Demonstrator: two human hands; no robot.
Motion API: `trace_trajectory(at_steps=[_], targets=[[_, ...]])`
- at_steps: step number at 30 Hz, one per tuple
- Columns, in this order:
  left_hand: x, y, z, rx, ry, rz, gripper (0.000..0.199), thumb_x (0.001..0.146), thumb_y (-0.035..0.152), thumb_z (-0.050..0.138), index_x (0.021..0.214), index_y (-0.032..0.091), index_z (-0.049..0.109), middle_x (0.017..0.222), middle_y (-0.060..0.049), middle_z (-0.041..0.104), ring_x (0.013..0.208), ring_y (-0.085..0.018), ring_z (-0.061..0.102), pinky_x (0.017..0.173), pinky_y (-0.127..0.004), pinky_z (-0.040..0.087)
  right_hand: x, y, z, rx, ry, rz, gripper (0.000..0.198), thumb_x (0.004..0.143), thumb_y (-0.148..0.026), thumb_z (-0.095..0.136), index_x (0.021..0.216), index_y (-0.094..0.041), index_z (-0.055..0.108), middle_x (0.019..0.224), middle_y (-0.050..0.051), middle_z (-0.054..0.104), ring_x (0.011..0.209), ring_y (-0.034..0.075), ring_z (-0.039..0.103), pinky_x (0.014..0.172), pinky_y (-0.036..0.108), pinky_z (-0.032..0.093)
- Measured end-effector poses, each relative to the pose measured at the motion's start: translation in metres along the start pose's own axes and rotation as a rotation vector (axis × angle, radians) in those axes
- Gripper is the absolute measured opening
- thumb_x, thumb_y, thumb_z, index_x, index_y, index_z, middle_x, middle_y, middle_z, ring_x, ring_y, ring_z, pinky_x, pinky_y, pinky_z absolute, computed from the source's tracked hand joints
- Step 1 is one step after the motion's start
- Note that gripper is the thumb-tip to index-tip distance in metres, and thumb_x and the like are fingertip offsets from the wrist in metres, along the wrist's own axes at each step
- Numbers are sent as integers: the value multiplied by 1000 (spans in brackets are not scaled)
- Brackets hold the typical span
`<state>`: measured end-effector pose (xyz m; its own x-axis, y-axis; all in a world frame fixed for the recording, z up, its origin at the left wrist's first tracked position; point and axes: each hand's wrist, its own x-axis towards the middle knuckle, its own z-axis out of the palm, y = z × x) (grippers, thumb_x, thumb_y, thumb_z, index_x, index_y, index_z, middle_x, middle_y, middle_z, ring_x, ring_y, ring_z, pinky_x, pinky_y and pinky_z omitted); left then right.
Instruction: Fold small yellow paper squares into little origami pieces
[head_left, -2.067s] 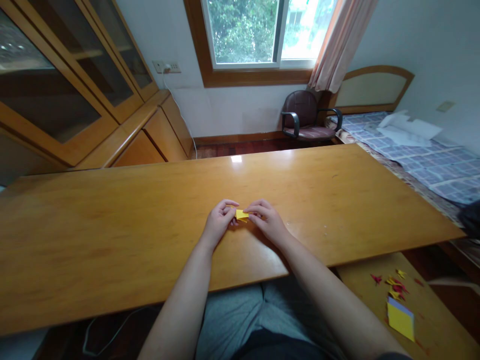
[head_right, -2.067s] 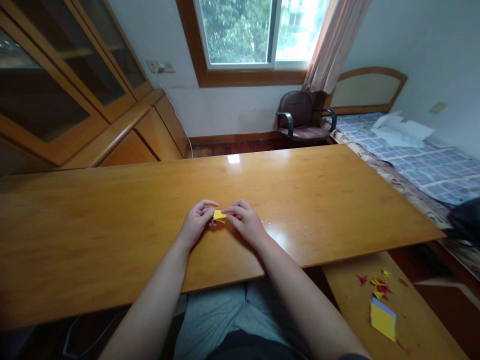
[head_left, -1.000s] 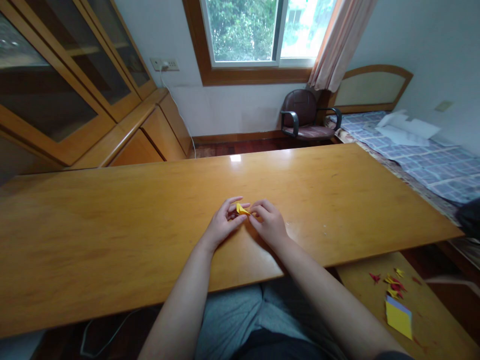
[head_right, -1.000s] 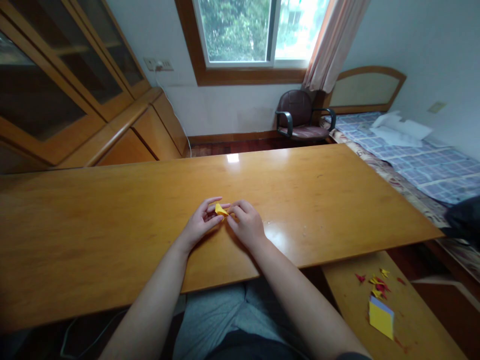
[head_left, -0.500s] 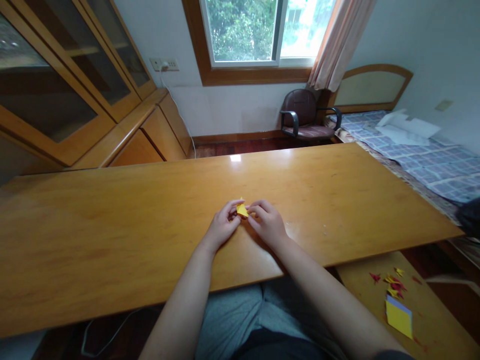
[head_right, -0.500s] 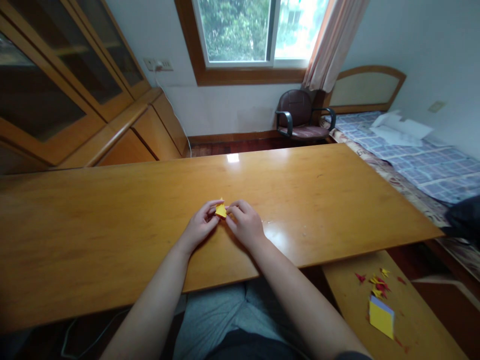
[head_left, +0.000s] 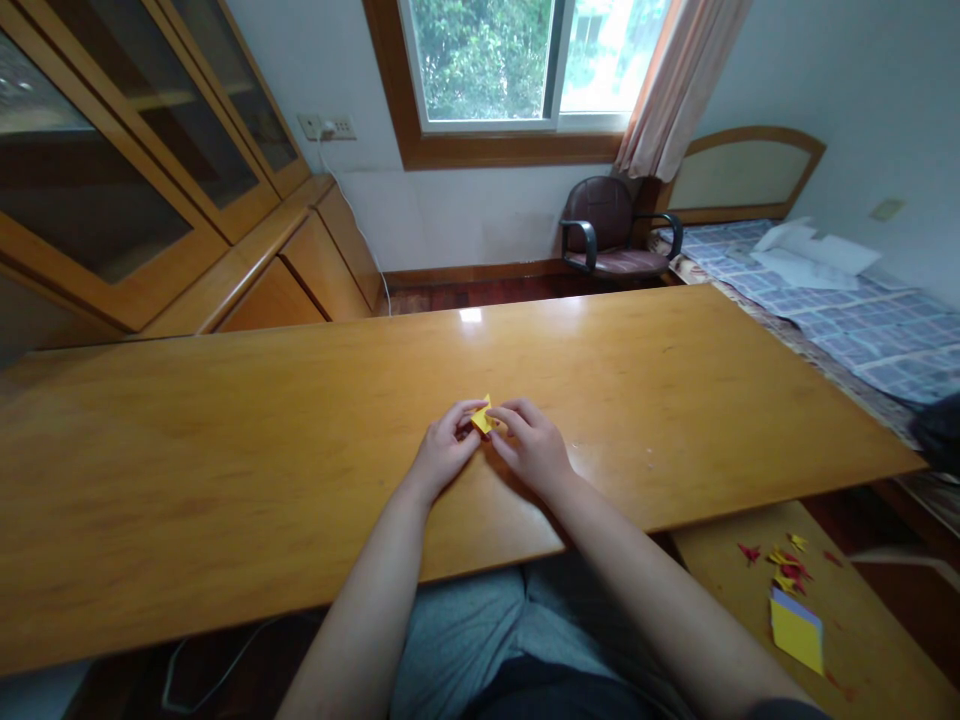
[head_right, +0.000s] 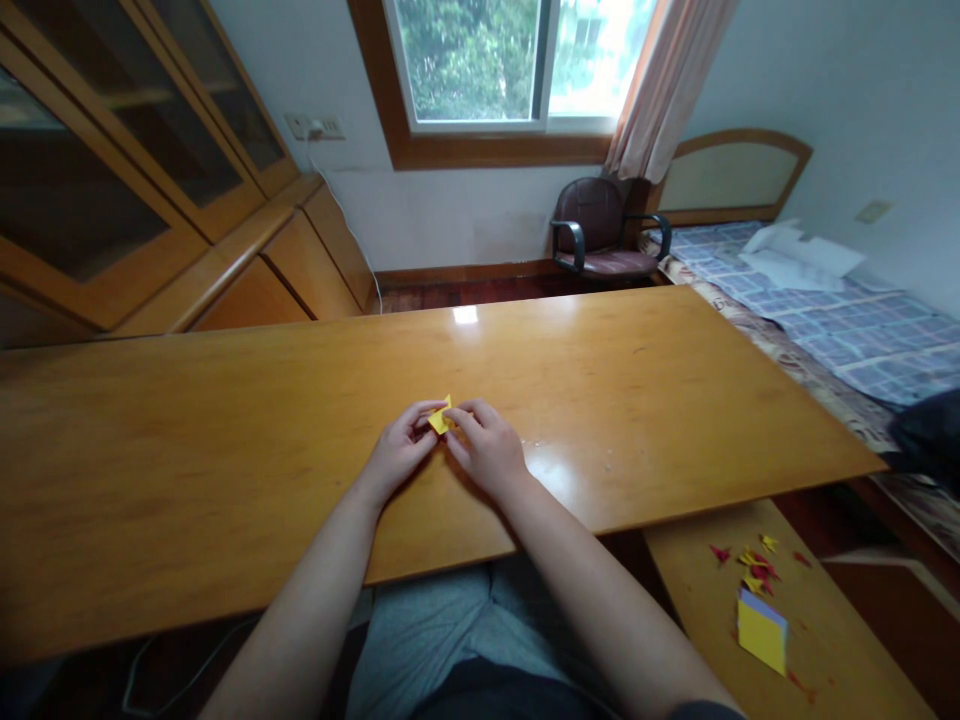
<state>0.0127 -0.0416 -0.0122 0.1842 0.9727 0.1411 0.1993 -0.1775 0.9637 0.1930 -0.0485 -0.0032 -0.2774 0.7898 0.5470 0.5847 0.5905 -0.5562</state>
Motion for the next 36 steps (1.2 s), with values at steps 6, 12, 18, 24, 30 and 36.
trace_trajectory(at_steps=[6,12,18,24,30,36], targets=[[-2,1,0,-14,-17,-20,42,84,24,61,126,23,58,107,-5,73,98,-20,70,88,-32,53,-1,0,0,-14,-13,7,20,91,-23,60,110,-26,67,105,9,65,93,20,65,81,31,55],[-3,3,1,5,-16,-1,40,83,22,61,123,23,58,109,-5,73,100,-20,69,91,-33,53,0,-1,-1,-21,-13,17,22,91,-23,60,111,-25,67,106,9,65,92,20,65,80,31,55],[-2,4,1,-5,-19,-9,39,82,22,62,121,23,59,113,-6,72,105,-21,69,94,-34,52,0,-1,-1,-5,-9,31,24,90,-21,61,112,-26,68,105,8,65,92,20,65,79,30,55],[-3,4,0,24,-30,21,37,84,21,61,121,23,58,117,-7,70,108,-21,68,96,-35,52,1,-1,0,20,-12,33,22,91,-22,60,111,-26,68,104,8,65,89,19,65,78,29,54],[-3,3,0,-44,-19,52,27,86,24,60,113,21,58,113,-7,69,108,-21,67,97,-36,52,1,-1,-1,33,-9,38,20,92,-23,59,110,-25,69,102,8,65,89,19,65,78,29,54],[-3,1,1,-47,43,42,29,83,22,64,112,22,59,113,-7,67,108,-19,66,95,-33,53,1,0,-1,50,9,10,19,92,-21,58,107,-24,69,101,8,65,89,18,65,79,30,54]])
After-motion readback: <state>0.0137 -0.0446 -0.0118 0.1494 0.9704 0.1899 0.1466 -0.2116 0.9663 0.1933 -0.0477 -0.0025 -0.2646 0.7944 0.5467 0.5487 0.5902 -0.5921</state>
